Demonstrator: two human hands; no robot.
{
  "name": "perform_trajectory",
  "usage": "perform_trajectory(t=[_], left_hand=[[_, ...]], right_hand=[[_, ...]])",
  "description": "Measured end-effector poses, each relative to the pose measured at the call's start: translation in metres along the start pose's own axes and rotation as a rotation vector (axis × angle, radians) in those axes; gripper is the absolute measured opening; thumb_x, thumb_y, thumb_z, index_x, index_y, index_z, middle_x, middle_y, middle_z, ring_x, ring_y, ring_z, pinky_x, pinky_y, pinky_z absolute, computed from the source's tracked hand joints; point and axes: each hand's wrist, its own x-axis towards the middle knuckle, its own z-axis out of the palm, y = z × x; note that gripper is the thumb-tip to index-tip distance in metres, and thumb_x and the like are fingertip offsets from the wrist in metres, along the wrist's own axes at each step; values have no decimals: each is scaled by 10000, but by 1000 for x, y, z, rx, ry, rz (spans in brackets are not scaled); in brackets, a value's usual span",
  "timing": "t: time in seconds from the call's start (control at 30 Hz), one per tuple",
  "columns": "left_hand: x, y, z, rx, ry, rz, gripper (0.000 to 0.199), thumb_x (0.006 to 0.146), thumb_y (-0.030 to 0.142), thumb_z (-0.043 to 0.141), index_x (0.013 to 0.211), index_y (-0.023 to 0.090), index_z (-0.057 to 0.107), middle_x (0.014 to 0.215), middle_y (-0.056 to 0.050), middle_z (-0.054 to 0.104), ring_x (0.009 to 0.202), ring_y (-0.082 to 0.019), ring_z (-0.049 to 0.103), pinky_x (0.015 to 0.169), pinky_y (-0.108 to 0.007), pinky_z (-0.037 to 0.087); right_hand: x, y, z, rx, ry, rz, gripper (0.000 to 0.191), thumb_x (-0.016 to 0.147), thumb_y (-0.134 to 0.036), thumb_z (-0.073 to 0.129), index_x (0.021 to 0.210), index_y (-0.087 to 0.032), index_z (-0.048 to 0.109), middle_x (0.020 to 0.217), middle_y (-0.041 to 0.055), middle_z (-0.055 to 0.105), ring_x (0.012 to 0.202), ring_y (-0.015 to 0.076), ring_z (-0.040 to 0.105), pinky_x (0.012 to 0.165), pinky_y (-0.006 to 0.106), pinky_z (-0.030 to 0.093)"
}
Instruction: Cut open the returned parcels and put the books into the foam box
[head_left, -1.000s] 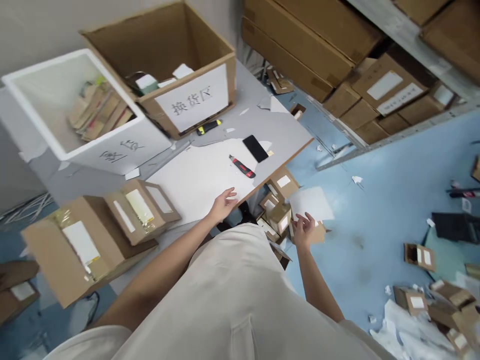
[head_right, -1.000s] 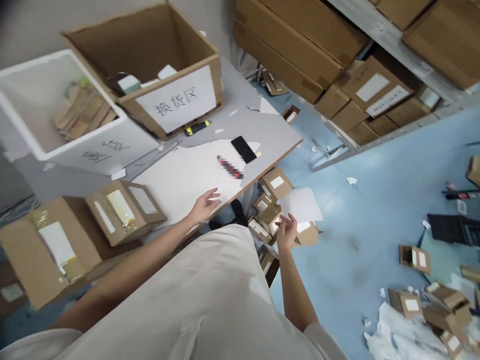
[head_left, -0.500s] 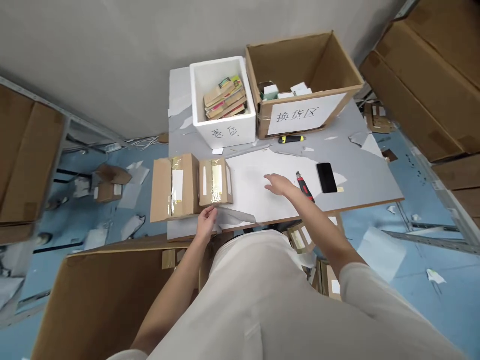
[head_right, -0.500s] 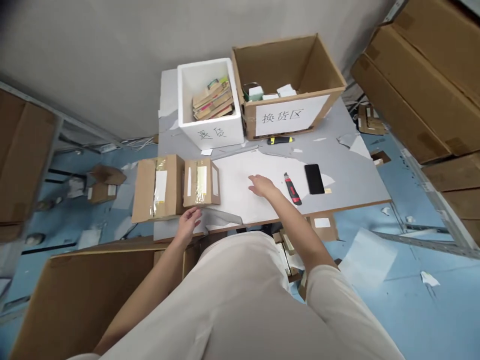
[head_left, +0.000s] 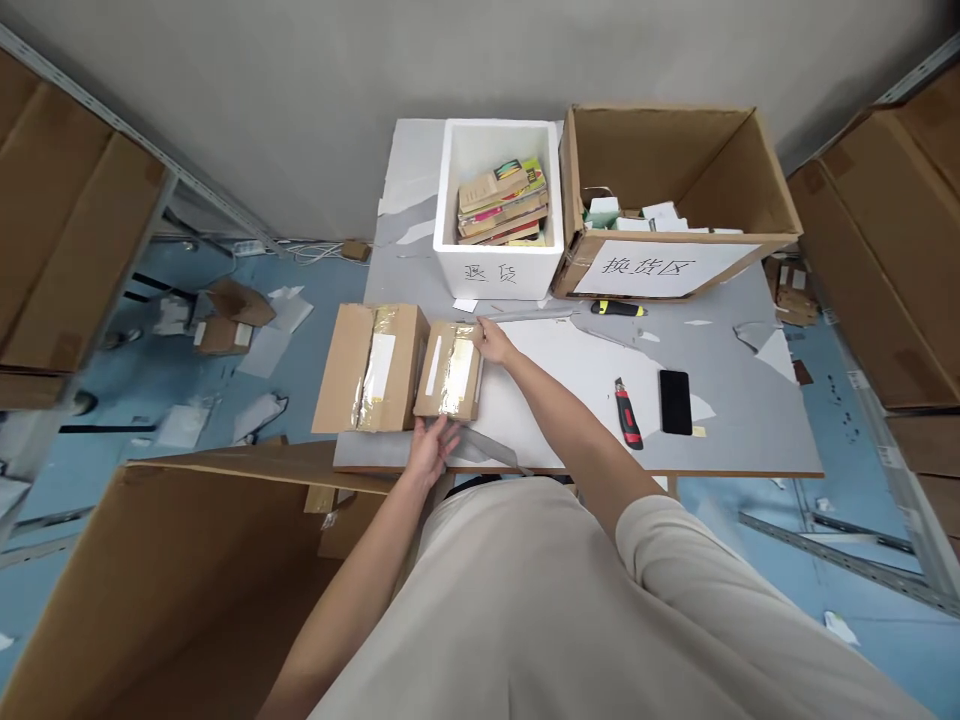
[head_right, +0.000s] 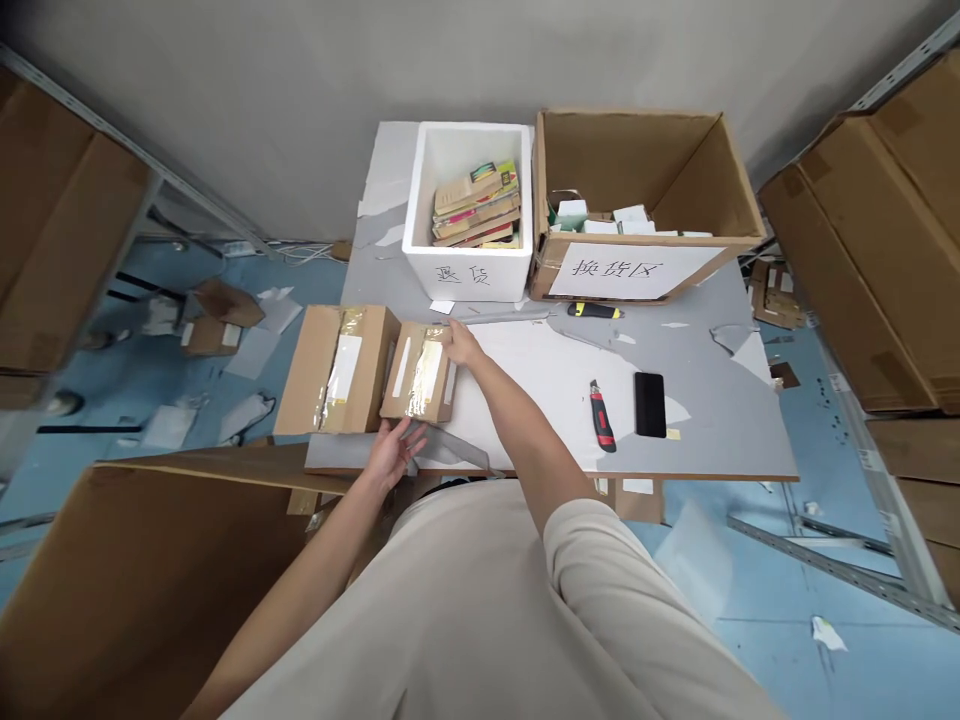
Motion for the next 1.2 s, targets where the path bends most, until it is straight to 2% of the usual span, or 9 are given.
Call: perform_trajectory(t=[0.17,0.37,0.53,0.6,0.7,0.8,0.9,1.03,1.2], left_hand=[[2,0,4,-41,54,-3,725,738,438,712,1358,404,337,1327,-49,545,958,-166,675,689,-243,541],[3,4,17,75,64,43,735,695,426,748,1340,348,404,1252,-66,570,703,-76,621,626,-212,518],[5,11,44,227,-64,194,808,679,430,758,1394,311,400,1222,-80,558,793,-114,617,656,-225,520],[10,12,59,325,-126,240,833,690,416,746,1426,293,375,1177,-73,565,770,-109,603,665,-230,517],[24,7,82,489,-209,268,871,699,368,734,1463,288,323,1129,-45,582,663,-68,547,696,-249,515],[42,-7,101,547,-279,302,886,679,339,746,1462,277,336,1142,-40,590,642,-58,505,746,-274,510],[54,-22,110,523,-282,337,833,691,383,730,1440,255,388,1226,-68,567,709,-87,528,808,-312,505],[52,-35,104,568,-294,367,756,748,469,664,1427,253,411,1359,-87,504,968,-179,577,951,-367,453],[40,-52,87,661,-382,416,1023,586,425,802,1470,239,321,1423,-105,473,1236,-299,497,1026,-415,412]], right_hand=[[-19,20,-23,85,4,72,407,811,-96,494,1207,-143,577,1277,100,585,1154,190,553,1016,379,433],[-75,48,-59,320,83,92,257,783,-206,547,1014,-162,651,1134,66,644,989,159,600,931,377,483],[-151,81,-88,400,249,94,311,757,-386,612,979,-171,643,1041,63,667,871,162,627,845,378,523],[-184,97,-97,403,327,123,358,748,-441,628,983,-172,636,1029,73,669,892,177,631,844,382,526],[-228,121,-102,383,437,164,401,734,-494,651,979,-176,633,1026,94,673,980,215,620,878,398,517],[-257,140,-100,369,493,234,441,721,-524,658,995,-181,620,1034,106,672,937,222,635,868,414,519],[-268,153,-99,391,469,273,485,716,-528,655,1059,-190,590,1096,112,656,887,211,650,831,406,526],[-265,165,-106,366,372,260,511,699,-487,686,1107,-215,545,1157,105,627,872,200,647,811,401,528],[-258,181,-116,201,283,259,625,621,-408,757,1159,-248,480,1298,118,537,1050,249,603,846,431,514]])
